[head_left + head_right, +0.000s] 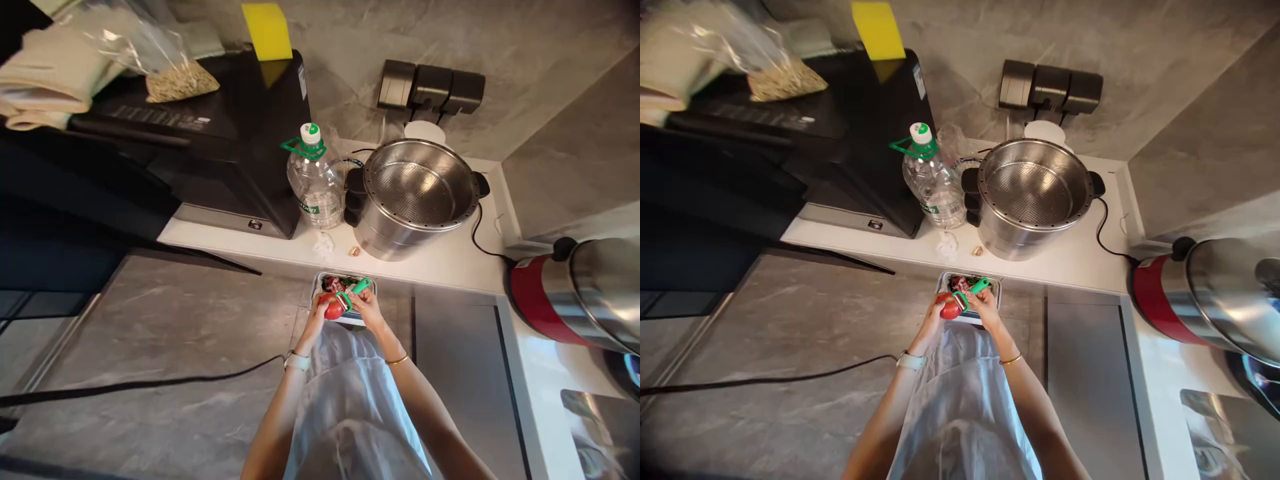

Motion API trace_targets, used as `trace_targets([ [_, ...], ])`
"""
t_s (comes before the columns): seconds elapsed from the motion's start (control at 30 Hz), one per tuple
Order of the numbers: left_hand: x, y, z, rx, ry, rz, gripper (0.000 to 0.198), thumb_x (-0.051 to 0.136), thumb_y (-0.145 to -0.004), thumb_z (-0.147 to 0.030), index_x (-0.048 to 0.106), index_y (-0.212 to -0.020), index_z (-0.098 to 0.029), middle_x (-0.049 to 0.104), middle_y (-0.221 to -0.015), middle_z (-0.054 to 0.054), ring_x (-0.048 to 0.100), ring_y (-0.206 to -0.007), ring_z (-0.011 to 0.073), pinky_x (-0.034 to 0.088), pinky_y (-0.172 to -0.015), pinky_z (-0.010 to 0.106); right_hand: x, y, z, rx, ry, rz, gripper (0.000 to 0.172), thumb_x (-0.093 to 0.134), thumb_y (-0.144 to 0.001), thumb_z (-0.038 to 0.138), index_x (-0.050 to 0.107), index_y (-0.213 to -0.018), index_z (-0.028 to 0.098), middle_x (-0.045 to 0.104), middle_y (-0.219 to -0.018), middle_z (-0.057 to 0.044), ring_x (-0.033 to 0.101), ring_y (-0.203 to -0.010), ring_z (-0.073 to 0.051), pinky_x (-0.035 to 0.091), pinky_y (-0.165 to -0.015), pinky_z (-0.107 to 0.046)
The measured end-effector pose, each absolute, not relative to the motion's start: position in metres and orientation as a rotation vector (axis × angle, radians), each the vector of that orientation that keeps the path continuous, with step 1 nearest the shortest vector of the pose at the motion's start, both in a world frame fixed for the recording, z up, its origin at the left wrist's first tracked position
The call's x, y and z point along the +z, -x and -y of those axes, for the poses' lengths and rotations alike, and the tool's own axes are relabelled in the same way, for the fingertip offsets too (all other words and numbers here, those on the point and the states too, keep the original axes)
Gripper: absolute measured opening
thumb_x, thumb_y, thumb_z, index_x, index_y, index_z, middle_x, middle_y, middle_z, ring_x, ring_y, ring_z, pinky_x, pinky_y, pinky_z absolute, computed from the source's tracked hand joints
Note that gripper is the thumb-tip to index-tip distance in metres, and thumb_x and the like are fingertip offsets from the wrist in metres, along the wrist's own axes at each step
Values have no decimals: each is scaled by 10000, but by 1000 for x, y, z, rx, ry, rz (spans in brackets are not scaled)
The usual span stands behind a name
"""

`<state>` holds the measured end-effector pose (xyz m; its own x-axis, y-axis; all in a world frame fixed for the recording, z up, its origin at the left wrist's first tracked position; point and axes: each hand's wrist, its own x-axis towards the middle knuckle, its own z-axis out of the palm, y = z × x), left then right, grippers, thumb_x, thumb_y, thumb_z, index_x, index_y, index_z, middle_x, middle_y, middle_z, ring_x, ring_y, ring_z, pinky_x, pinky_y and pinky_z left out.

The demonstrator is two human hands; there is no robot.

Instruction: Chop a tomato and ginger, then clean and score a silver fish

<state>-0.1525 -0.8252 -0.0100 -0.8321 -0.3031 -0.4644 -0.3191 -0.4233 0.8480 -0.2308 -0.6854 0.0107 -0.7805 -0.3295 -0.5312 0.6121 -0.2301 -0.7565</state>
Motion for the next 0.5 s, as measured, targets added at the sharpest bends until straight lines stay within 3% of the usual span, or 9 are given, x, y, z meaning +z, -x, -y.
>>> trace_targets([
  [0.2, -18, 180, 863, 2508, 746, -1348, 346, 523, -762, -383, 563, -1034, -173, 633, -1038, 63, 606, -978, 206, 484, -850, 346, -29, 225, 696, -2197, -672, -1423, 381, 827, -586, 425, 567, -745, 198, 650, -679, 41, 632, -636, -118, 529, -618, -257],
  [0.33, -28, 192, 887, 2327, 646, -1496, 384, 603, -733, -330, 511, -1084, -203, 609, -1059, 37, 599, -962, 179, 474, -869, 329, -31, 213, 713, -2347, -863, -1494, 366, 782, -636, 465, 588, -822, 216, 664, -743, 34, 631, -644, -117, 521, -618, -259],
  [0.5, -41, 193, 904, 2147, 490, -1624, 456, 611, -773, -319, 473, -1198, -231, 575, -1183, 51, 583, -1016, 168, 447, -920, 314, -19, 203, 744, -2339, -830, -1678, 327, 784, -637, 433, 570, -740, 208, 540, -552, 80, 520, -508, -86, 465, -547, -223],
])
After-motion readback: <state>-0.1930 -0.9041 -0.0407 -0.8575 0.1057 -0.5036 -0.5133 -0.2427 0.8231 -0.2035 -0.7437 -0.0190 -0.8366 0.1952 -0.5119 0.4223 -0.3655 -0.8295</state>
